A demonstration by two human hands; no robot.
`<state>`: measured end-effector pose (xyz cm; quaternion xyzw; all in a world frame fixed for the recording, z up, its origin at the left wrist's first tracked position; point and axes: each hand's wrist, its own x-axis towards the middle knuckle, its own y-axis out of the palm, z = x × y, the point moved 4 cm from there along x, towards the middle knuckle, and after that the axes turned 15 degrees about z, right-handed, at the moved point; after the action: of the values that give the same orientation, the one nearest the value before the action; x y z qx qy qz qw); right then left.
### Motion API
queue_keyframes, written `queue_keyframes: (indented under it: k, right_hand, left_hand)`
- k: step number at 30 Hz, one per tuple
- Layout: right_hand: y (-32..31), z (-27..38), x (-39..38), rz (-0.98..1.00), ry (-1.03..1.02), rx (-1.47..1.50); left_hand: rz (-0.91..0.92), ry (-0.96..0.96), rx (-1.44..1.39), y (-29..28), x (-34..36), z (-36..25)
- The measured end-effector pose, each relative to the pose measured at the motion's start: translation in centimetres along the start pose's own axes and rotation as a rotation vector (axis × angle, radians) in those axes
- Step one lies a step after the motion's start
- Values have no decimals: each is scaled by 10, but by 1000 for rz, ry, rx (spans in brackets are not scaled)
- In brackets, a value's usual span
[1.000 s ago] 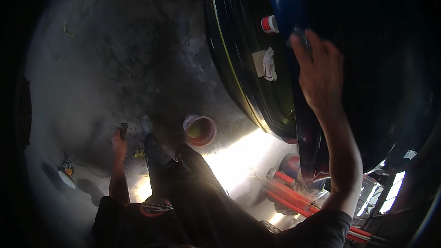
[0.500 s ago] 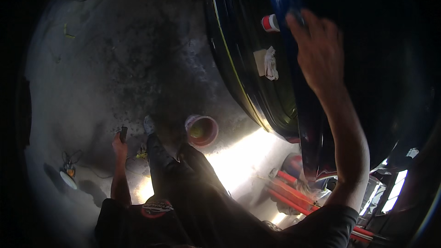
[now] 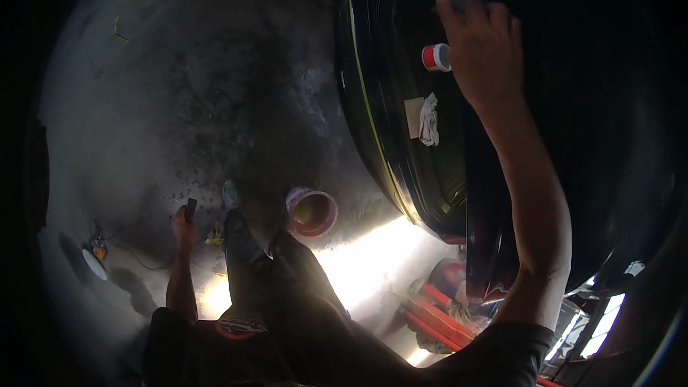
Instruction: The person wipes the car panel with a cloth and wet sands the surface using a sanding block.
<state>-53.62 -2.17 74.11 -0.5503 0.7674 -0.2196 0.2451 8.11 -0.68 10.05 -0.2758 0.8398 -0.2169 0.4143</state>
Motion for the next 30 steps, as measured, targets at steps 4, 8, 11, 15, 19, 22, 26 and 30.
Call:
queue_keyframes:
  k: [4, 8, 11, 15, 19, 22, 26, 30]
  right_hand:
    - [3, 1, -9, -29, 2, 110]
    - [-5, 8, -45, -62, -49, 89]
    - [-7, 7, -6, -92, -47, -23]
    - [-6, 2, 31, -27, 38, 3]
    - [-22, 16, -27, -8, -17, -5]
    - [-19, 17, -35, -118, -123, 4]
    - [19, -5, 29, -107, -10, -44]
    - [34, -7, -20, -74, -47, 87]
  left_hand:
    - [-116, 97, 26, -4, 1, -4]
    - [-34, -7, 45, -3, 4, 2]
    - [-58, -23, 2, -3, 4, 4]
    - [-208, 130, 9, -7, 1, 1]
    - [-69, 65, -8, -6, 1, 8]
    - [-12, 33, -4, -5, -1, 12]
    - [-152, -25, -13, -8, -3, 17]
    - [-77, 64, 1, -6, 1, 17]
